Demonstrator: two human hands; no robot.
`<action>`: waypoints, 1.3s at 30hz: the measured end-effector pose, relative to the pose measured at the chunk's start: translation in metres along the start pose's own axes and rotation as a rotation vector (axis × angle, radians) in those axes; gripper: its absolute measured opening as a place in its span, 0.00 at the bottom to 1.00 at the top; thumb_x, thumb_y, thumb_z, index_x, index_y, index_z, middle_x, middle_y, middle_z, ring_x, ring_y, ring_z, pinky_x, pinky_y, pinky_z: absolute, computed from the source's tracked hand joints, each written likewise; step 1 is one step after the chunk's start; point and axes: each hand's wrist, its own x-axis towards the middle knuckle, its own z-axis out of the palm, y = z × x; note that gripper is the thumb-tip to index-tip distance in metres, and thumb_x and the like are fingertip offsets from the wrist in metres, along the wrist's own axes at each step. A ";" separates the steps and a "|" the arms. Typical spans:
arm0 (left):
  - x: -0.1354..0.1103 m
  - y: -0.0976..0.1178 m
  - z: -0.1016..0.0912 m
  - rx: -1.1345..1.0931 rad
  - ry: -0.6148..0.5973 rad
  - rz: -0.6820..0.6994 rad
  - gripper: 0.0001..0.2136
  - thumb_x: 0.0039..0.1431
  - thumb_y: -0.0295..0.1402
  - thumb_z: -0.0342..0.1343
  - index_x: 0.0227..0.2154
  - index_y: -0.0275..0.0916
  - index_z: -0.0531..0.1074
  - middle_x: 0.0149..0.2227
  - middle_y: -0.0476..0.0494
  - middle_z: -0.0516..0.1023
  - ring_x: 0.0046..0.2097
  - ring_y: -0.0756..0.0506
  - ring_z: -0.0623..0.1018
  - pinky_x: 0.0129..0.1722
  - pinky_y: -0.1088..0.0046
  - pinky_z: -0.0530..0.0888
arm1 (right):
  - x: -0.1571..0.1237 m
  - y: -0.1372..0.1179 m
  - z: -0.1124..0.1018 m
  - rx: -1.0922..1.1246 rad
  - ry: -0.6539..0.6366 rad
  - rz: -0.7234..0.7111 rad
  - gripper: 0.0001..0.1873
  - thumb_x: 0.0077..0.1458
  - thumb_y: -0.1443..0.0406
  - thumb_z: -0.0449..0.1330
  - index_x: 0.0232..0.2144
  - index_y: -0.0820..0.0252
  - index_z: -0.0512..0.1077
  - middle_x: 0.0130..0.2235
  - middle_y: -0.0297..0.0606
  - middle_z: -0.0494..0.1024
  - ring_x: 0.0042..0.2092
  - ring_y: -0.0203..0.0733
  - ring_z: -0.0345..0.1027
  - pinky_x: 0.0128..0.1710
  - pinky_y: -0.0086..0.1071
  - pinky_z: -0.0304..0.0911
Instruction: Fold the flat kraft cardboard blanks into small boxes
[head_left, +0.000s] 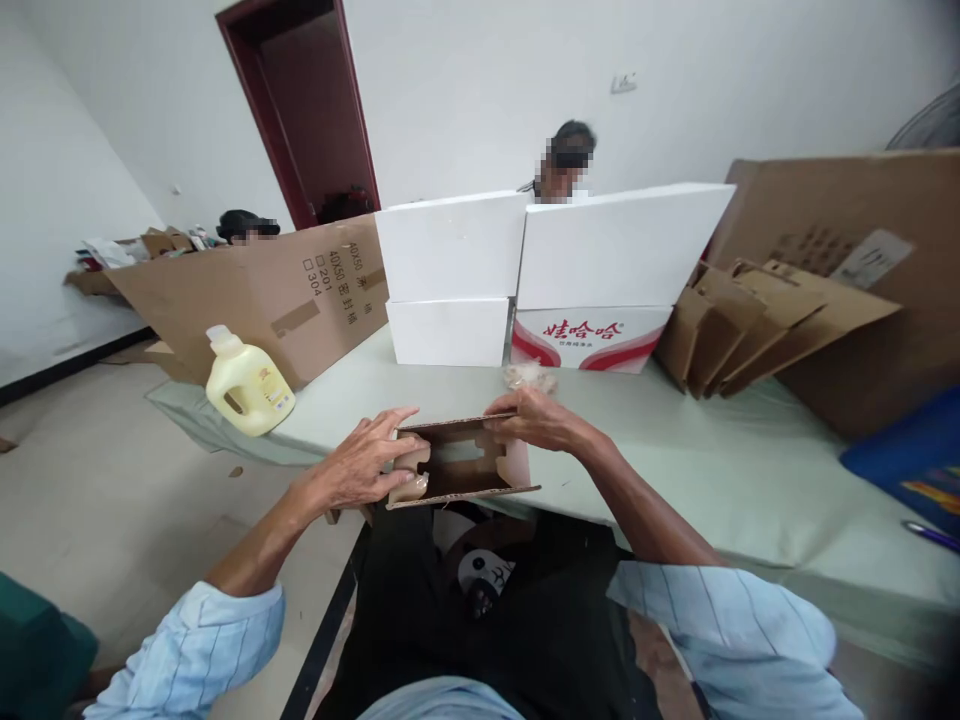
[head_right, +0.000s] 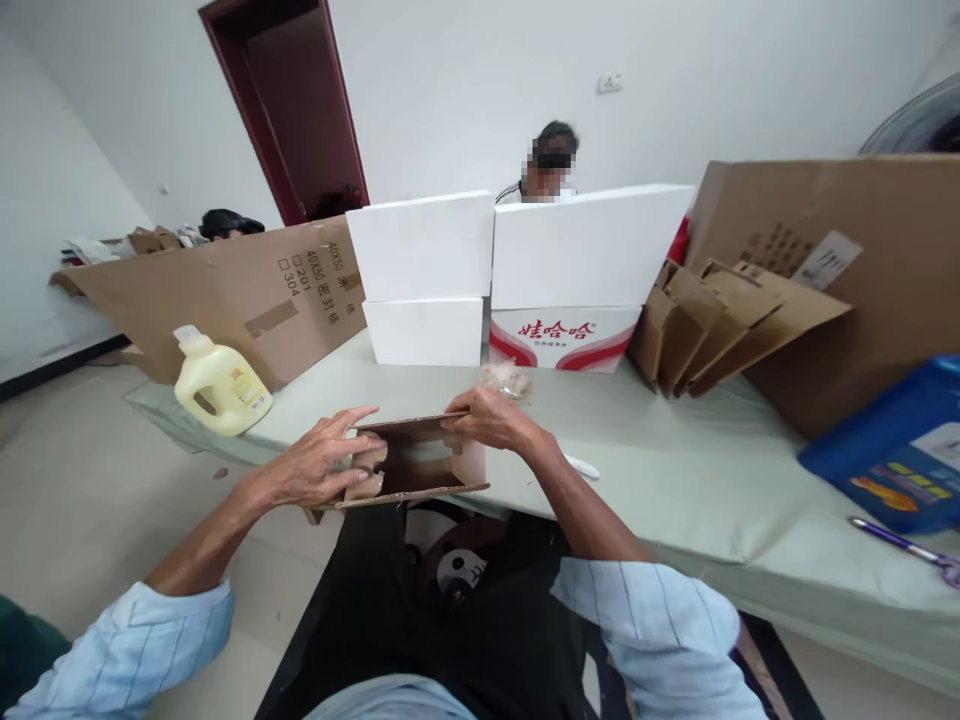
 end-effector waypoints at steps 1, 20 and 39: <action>0.001 -0.002 0.002 0.016 -0.009 -0.019 0.23 0.65 0.36 0.61 0.63 0.50 0.75 0.76 0.36 0.58 0.72 0.29 0.65 0.67 0.43 0.68 | 0.004 -0.002 -0.005 0.015 -0.039 0.020 0.14 0.56 0.57 0.59 0.30 0.58 0.81 0.26 0.32 0.73 0.28 0.37 0.59 0.28 0.31 0.52; 0.013 -0.054 -0.004 -0.475 -0.230 0.283 0.45 0.40 0.45 0.79 0.62 0.50 0.66 0.64 0.41 0.67 0.63 0.34 0.73 0.57 0.60 0.76 | 0.004 -0.005 -0.013 0.053 -0.034 0.155 0.24 0.44 0.44 0.67 0.19 0.58 0.76 0.20 0.31 0.66 0.26 0.35 0.53 0.25 0.32 0.46; -0.011 -0.034 0.047 -0.378 0.148 0.163 0.47 0.38 0.34 0.79 0.62 0.46 0.61 0.59 0.39 0.67 0.61 0.33 0.73 0.60 0.53 0.74 | -0.012 -0.020 0.009 -0.139 0.303 0.312 0.29 0.44 0.47 0.72 0.43 0.58 0.75 0.40 0.39 0.80 0.38 0.45 0.72 0.34 0.33 0.61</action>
